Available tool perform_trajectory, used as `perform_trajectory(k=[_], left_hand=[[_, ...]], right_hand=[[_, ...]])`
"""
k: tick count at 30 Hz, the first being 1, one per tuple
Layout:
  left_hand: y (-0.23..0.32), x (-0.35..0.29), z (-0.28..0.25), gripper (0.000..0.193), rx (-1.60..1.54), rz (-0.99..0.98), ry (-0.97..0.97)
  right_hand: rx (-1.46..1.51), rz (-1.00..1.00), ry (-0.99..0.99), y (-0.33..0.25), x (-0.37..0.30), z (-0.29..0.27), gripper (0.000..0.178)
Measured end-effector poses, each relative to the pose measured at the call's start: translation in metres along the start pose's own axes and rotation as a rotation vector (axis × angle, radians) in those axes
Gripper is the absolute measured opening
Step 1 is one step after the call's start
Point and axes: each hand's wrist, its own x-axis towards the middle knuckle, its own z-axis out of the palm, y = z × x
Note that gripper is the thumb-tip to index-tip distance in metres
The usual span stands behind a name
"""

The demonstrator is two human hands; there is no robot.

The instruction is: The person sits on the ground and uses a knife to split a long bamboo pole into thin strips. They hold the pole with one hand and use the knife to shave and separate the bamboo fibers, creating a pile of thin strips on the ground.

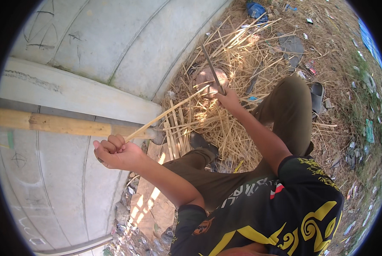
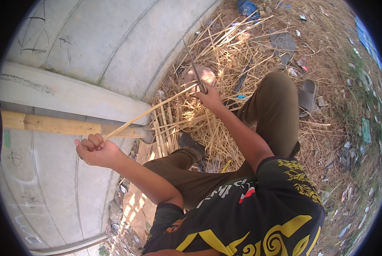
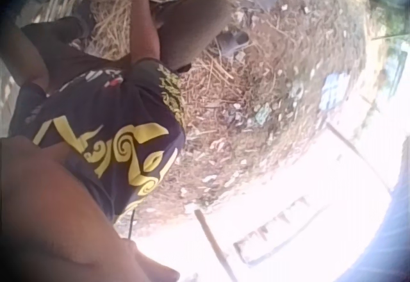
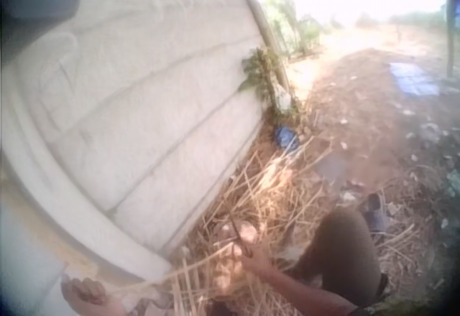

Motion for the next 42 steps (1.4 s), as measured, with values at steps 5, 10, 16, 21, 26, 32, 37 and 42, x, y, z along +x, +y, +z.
perform_trajectory(k=[5,10,16,21,26,32,37,42], left_hand=[[-0.003,-0.009,0.015,0.049,0.065,0.078,0.038],[-0.007,-0.017,0.019,0.062,-0.05,0.126,0.126],[-0.014,-0.017,0.025,0.066,0.091,0.18,0.336],[-0.02,-0.006,0.028,0.069,0.249,0.19,0.441],[-0.023,0.004,0.02,0.069,0.382,0.215,0.527],[-0.025,0.009,0.022,0.068,0.364,0.178,0.563],[-0.027,0.008,0.021,0.067,0.359,0.173,0.493],[-0.022,0.015,0.012,0.065,0.322,0.207,0.536]], right_hand=[[-0.05,0.41,-0.111,0.011,0.0,-0.008,0.036],[-0.576,-0.019,-0.151,-0.025,-0.017,0.013,0.029],[-0.162,-0.328,0.05,-0.064,-0.055,0.039,0.032],[-0.665,-0.063,-0.081,0.055,-0.04,0.012,0.035],[-0.541,-0.155,-0.093,-0.004,-0.027,0.025,0.036],[-0.297,-0.527,-0.07,-0.024,-0.045,0.025,0.018],[-0.756,0.107,-0.243,0.064,-0.026,0.001,0.028],[-0.768,-0.345,-0.251,-0.02,-0.042,0.03,0.03]])
